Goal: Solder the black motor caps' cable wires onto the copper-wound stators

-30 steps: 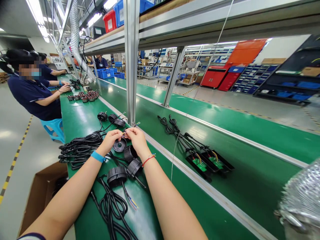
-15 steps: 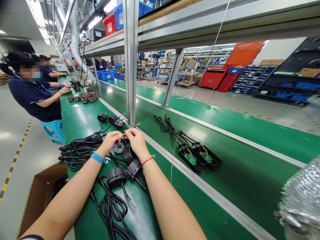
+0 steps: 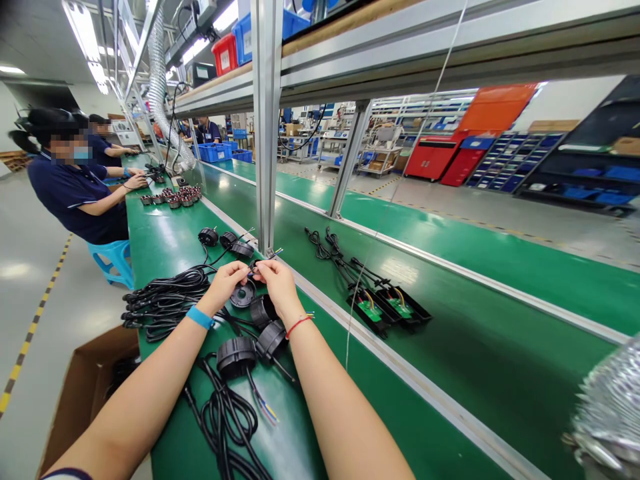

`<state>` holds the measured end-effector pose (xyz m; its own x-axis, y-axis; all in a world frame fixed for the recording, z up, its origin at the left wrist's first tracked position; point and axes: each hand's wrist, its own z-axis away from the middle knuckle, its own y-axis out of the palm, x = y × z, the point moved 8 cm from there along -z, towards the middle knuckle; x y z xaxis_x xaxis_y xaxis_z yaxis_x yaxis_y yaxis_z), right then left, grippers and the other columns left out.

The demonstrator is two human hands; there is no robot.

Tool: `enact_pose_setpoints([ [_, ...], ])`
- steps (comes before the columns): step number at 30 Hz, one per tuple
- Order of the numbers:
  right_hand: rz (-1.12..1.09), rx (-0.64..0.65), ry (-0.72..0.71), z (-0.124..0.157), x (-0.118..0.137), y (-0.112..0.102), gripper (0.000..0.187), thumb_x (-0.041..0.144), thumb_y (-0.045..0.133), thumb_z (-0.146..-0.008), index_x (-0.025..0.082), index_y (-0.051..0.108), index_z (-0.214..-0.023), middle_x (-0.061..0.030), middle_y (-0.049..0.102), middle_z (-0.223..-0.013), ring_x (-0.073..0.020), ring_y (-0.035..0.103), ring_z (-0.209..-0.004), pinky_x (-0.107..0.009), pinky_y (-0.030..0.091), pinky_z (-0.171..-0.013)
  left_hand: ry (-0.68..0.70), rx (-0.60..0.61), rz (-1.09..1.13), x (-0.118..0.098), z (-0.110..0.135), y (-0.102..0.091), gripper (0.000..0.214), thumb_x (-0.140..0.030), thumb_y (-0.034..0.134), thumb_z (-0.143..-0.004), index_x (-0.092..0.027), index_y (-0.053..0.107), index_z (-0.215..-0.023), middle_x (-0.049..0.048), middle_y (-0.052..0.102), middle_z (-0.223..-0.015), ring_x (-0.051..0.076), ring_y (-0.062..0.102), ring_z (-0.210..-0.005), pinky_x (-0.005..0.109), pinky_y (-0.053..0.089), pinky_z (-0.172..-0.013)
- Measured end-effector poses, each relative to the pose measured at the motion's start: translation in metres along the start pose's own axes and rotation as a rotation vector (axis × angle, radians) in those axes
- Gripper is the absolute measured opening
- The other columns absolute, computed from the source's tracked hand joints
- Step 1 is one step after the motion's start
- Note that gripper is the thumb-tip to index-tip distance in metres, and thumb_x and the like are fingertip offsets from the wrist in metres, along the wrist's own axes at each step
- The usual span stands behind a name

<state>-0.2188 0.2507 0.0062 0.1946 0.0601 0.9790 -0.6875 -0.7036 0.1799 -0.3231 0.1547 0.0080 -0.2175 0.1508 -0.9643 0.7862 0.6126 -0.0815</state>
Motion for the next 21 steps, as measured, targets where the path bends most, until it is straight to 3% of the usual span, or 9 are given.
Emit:
enact_pose_setpoints([
  [4, -0.078, -0.005, 0.075, -0.001, -0.011, -0.002, 0.028, 0.040, 0.077, -0.061, 0.020, 0.063, -0.074, -0.0021, 0.072, -0.072, -0.0122, 0.062, -0.059, -0.029, 0.052, -0.065, 0.009, -0.042, 0.025, 0.003, -0.002, -0.004, 0.025, -0.041, 0.060, -0.078, -0.016, 0.057, -0.074, -0.0023, 0.054, -0.063, 0.011, 0.049, -0.061, 0.025, 0.041, -0.063],
  [7, -0.097, 0.055, 0.121, 0.002, -0.015, 0.009, 0.032, 0.033, 0.082, -0.053, 0.018, 0.064, -0.076, -0.0012, 0.069, -0.062, -0.0120, 0.059, -0.052, -0.028, 0.050, -0.058, 0.013, -0.055, 0.032, 0.007, -0.003, -0.006, 0.023, -0.039, 0.057, -0.079, -0.016, 0.058, -0.084, -0.0020, 0.055, -0.066, 0.012, 0.052, -0.062, 0.025, 0.044, -0.065],
  [10, -0.124, 0.077, 0.113, 0.005, -0.016, 0.021, 0.034, 0.034, 0.081, -0.053, 0.018, 0.066, -0.079, -0.0006, 0.069, -0.064, -0.0117, 0.060, -0.055, -0.028, 0.050, -0.060, 0.017, -0.027, 0.007, 0.009, -0.004, -0.004, 0.022, -0.036, 0.055, -0.080, -0.016, 0.057, -0.090, -0.0006, 0.059, -0.071, 0.013, 0.057, -0.066, 0.026, 0.048, -0.067],
  [17, -0.162, -0.015, 0.065, 0.004, -0.015, 0.013, 0.027, 0.038, 0.076, -0.062, 0.018, 0.070, -0.079, 0.0001, 0.069, -0.071, -0.0098, 0.059, -0.059, -0.026, 0.050, -0.065, 0.095, 0.083, -0.253, -0.001, -0.001, -0.007, 0.013, -0.025, 0.059, -0.079, -0.019, 0.070, -0.081, 0.0038, 0.072, -0.087, 0.021, 0.061, -0.087, 0.033, 0.046, -0.087],
  [21, -0.171, -0.045, 0.046, 0.003, -0.014, 0.008, 0.033, 0.041, 0.077, -0.061, 0.018, 0.070, -0.084, -0.0005, 0.069, -0.072, -0.0113, 0.060, -0.060, -0.028, 0.051, -0.066, 0.125, 0.112, -0.405, -0.003, -0.002, -0.008, 0.014, -0.024, 0.062, -0.079, -0.023, 0.075, -0.075, 0.0037, 0.075, -0.085, 0.024, 0.060, -0.087, 0.036, 0.042, -0.091],
])
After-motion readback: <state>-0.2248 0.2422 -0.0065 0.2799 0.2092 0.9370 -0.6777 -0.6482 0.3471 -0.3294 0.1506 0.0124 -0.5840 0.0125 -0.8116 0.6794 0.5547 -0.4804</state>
